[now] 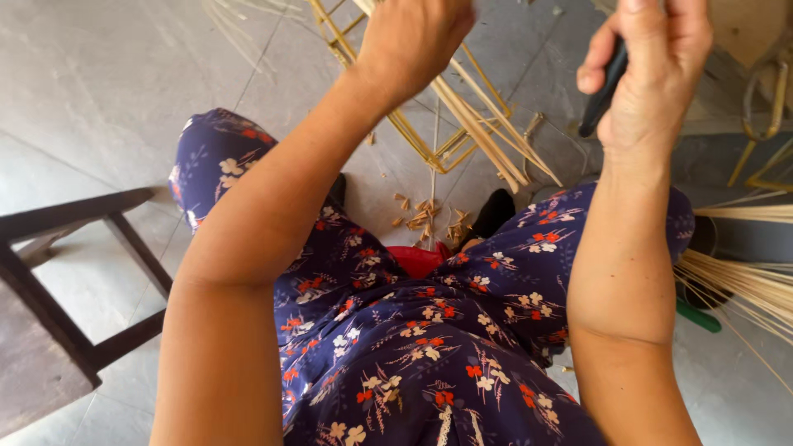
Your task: The person sits on the floor and weaves thin bamboo strips into a rectangular frame. They use shears to trim the strips and a knife to sharpen and shape the ends, then insert the prepared strips into the frame.
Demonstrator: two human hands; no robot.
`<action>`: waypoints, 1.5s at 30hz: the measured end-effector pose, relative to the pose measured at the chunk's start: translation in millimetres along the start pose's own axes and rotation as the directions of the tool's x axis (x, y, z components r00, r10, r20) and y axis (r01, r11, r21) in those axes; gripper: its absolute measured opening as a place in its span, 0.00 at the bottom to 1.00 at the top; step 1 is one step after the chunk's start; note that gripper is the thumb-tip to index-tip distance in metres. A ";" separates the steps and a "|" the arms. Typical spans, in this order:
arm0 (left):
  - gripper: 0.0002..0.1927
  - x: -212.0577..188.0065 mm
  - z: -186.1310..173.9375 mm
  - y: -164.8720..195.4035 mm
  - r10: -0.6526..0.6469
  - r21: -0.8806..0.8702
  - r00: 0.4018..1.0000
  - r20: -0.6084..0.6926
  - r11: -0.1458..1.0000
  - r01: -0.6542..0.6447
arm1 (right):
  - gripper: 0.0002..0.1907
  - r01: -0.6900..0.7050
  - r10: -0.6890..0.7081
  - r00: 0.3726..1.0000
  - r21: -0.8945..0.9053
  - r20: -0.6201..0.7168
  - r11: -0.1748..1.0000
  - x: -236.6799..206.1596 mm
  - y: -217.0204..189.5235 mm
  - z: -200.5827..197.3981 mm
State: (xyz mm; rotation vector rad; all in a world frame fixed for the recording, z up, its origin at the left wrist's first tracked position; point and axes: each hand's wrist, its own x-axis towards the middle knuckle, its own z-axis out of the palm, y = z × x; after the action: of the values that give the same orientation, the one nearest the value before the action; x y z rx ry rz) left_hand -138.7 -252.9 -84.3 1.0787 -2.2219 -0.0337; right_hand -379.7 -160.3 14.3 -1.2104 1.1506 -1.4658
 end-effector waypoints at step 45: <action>0.05 -49.9 41.2 50.2 0.358 0.250 0.856 0.372 0.850 -0.464 | 0.05 0.046 -0.044 0.996 -0.028 0.074 0.999 -16.2 -18.3 -19.7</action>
State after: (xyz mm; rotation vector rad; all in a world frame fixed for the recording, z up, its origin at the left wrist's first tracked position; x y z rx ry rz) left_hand -174.8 -194.7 -129.2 0.7648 -2.7865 0.4007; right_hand -398.4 -139.0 27.8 -1.3073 1.1049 -1.4300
